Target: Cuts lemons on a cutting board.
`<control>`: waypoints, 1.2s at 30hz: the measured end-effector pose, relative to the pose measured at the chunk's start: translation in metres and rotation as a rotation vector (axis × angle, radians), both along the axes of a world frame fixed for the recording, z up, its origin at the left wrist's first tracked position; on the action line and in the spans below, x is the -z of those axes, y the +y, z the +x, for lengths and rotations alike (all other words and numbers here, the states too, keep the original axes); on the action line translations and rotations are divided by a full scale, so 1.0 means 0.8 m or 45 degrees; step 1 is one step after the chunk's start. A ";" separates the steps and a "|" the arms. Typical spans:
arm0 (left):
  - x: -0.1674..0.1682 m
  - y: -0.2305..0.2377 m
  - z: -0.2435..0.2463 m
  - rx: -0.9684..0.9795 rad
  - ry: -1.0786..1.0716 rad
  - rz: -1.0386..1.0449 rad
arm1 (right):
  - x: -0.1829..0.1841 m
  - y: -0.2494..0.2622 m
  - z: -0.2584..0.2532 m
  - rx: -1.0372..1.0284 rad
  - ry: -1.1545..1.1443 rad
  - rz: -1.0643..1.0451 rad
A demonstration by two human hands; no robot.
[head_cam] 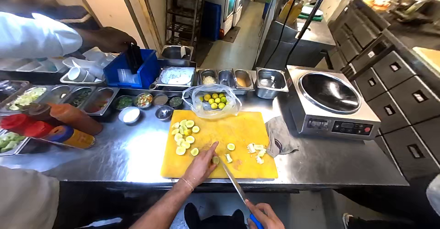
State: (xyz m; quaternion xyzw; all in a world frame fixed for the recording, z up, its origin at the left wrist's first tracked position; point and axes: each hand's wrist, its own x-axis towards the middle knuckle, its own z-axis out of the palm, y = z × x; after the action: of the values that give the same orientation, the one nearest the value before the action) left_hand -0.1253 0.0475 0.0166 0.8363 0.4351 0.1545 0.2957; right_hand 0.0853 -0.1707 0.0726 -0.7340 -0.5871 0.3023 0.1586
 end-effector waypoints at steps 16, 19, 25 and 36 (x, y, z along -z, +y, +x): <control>-0.046 0.030 0.052 -0.223 0.121 0.017 | 0.021 0.010 0.015 0.114 0.758 -0.163; -0.063 0.039 0.107 -0.198 0.363 -0.193 | 0.022 0.021 0.010 0.056 0.841 -0.212; -0.055 0.045 0.106 -0.141 0.228 -0.158 | 0.019 0.028 0.021 0.256 0.782 -0.141; -0.005 0.028 0.029 0.085 0.040 -0.044 | 0.009 -0.002 0.034 -0.027 0.107 0.125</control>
State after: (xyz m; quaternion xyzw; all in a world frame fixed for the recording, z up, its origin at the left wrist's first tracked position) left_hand -0.1025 0.0700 0.0210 0.8474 0.4142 0.1237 0.3083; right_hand 0.1124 -0.1720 0.0651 -0.7057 -0.6018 0.3053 0.2159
